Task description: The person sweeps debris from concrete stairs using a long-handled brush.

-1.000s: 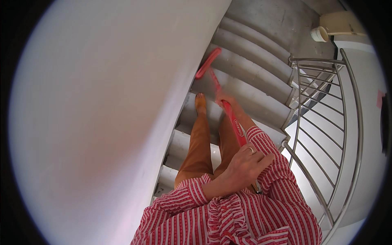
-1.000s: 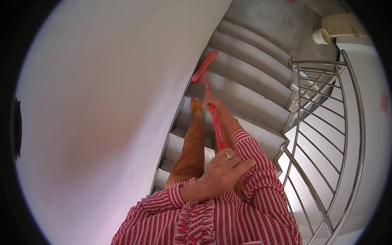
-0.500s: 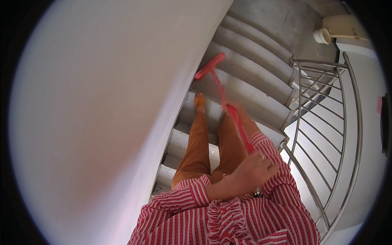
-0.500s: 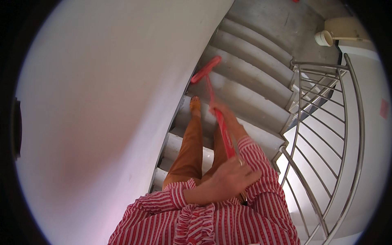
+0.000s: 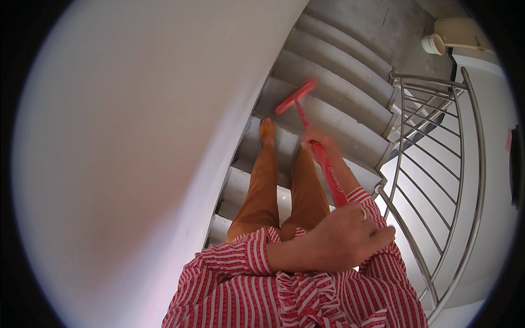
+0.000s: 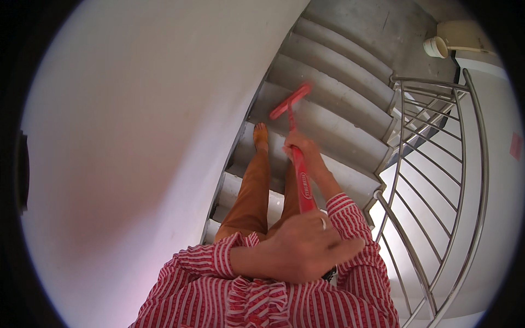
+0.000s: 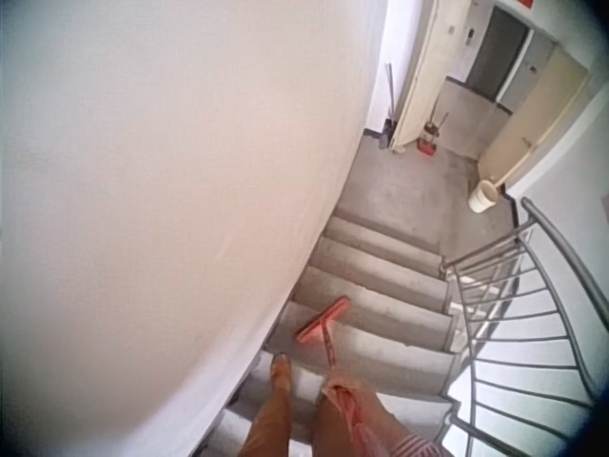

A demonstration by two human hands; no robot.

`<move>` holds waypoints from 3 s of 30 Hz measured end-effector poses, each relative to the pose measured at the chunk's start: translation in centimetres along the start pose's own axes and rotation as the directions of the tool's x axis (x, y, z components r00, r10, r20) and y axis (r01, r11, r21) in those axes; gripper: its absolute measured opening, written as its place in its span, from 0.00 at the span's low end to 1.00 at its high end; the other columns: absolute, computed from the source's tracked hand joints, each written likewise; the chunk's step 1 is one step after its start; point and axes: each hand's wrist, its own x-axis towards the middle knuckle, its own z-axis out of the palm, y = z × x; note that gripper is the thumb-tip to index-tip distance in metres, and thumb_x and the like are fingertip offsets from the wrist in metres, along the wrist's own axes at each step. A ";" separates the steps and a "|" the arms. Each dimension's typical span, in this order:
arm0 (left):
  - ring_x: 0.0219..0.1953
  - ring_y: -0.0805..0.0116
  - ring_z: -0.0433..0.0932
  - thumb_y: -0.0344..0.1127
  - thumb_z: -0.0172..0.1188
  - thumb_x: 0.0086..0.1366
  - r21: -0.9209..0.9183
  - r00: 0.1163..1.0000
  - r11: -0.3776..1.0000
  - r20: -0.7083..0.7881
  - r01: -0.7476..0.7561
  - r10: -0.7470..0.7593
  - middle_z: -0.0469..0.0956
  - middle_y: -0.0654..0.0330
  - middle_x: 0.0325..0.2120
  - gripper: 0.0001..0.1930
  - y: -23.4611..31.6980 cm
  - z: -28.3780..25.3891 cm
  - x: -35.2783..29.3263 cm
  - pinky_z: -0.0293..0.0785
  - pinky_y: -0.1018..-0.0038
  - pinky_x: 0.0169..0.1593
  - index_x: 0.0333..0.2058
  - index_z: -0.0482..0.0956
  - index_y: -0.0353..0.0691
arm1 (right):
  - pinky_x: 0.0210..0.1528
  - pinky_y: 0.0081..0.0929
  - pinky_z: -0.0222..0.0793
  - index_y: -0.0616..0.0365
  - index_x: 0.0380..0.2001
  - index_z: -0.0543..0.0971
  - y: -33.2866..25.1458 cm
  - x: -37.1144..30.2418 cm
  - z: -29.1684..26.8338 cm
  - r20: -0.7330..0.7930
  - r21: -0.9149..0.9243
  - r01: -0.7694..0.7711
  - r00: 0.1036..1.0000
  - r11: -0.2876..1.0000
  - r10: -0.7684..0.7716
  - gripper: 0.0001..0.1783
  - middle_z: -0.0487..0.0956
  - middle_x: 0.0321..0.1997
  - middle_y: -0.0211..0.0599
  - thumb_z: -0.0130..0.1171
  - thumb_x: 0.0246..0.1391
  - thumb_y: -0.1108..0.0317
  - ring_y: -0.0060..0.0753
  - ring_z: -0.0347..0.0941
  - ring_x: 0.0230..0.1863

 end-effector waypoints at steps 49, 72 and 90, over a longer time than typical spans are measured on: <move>0.25 0.70 0.72 0.22 0.61 0.66 -0.394 0.966 0.883 0.054 0.254 -0.253 0.68 0.61 0.21 0.12 -2.9 0.0 -2.2 0.72 0.73 0.33 0.45 0.87 0.39 | 0.46 0.46 0.74 0.59 0.29 0.78 -0.8 -9.4 -8.2 -0.160 -0.501 -0.341 0.940 0.796 0.302 0.10 0.79 0.35 0.45 0.70 0.47 0.71 0.54 0.77 0.43; 0.25 0.75 0.68 0.28 0.49 0.74 -0.099 0.695 0.693 -0.016 0.714 -0.718 0.73 0.66 0.26 0.11 -5.3 -14.4 -3.9 0.72 0.70 0.37 0.47 0.80 0.34 | 0.54 0.48 0.66 0.54 0.28 0.74 2.0 3.7 12.5 -0.396 -0.054 0.004 0.918 0.999 -0.025 0.13 0.76 0.35 0.43 0.71 0.46 0.68 0.54 0.71 0.46; 0.22 0.72 0.72 0.18 0.55 0.63 -0.227 0.882 0.856 0.033 0.465 -0.471 0.75 0.65 0.21 0.14 -1.5 -11.4 -4.5 0.72 0.73 0.30 0.43 0.87 0.33 | 0.44 0.45 0.68 0.59 0.24 0.71 -3.9 -1.8 4.4 -0.329 -0.054 -0.150 0.936 0.987 0.124 0.16 0.74 0.29 0.44 0.72 0.48 0.70 0.54 0.72 0.38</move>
